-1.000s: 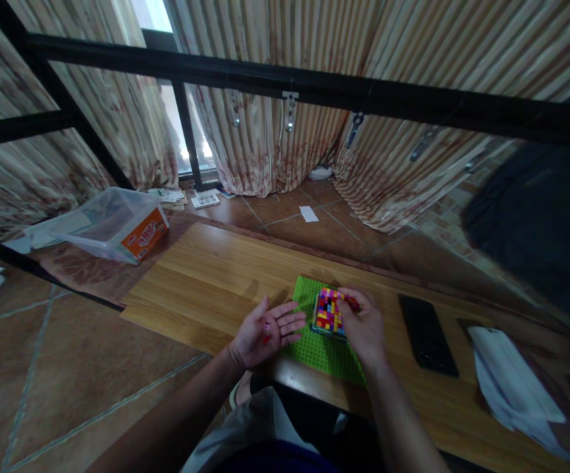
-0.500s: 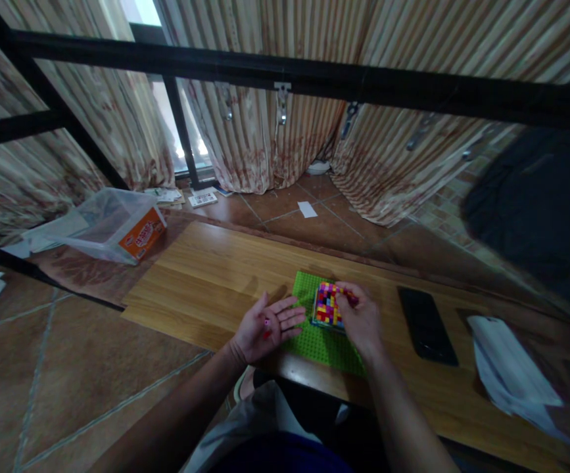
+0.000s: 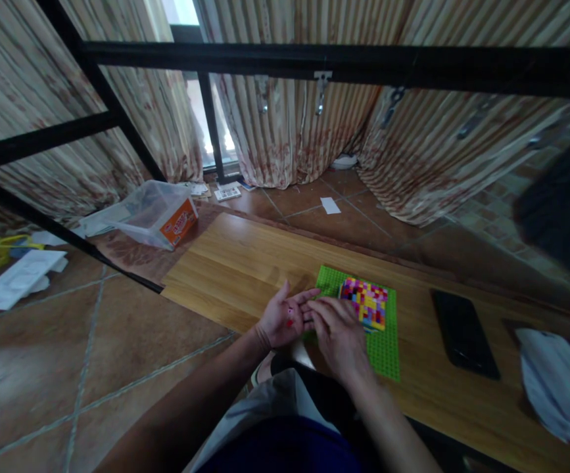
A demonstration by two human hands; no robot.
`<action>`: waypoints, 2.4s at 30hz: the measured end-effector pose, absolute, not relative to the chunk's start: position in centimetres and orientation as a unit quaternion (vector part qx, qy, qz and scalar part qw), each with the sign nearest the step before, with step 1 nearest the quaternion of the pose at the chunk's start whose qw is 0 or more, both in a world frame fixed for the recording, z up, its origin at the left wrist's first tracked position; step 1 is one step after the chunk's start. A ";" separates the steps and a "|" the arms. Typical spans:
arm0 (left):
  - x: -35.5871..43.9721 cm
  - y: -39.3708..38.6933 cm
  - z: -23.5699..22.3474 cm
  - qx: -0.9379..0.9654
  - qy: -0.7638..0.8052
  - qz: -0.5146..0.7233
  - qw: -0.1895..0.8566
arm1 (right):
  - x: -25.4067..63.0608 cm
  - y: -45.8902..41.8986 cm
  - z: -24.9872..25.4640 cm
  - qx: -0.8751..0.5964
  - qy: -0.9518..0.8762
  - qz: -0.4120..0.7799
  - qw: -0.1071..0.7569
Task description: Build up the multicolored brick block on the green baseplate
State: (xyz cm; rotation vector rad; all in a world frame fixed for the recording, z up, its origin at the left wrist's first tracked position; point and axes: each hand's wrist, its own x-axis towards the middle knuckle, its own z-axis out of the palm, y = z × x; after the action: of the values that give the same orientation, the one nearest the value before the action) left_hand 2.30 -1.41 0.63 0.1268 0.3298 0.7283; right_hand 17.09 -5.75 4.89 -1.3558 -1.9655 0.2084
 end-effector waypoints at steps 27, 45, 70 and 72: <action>2.4 -1.4 0.9 0.082 0.166 0.355 0.916 | 21.8 -5.3 6.3 -0.623 -0.610 0.210 0.443; 2.5 -1.4 1.0 0.084 0.172 0.356 0.915 | 24.0 -2.1 5.8 -0.628 -0.711 0.079 0.306; 2.5 -1.4 1.2 0.088 0.176 0.355 0.914 | 24.1 -0.7 6.3 -0.619 -0.748 0.036 0.239; 2.6 -1.4 1.2 0.090 0.176 0.355 0.914 | 24.1 -1.0 6.4 -0.624 -0.735 0.050 0.258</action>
State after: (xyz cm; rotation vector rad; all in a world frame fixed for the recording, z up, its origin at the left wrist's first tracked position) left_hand 2.56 -1.39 1.16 0.1844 0.3615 0.7319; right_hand 24.13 -0.97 6.39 -1.6928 -1.9935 0.1347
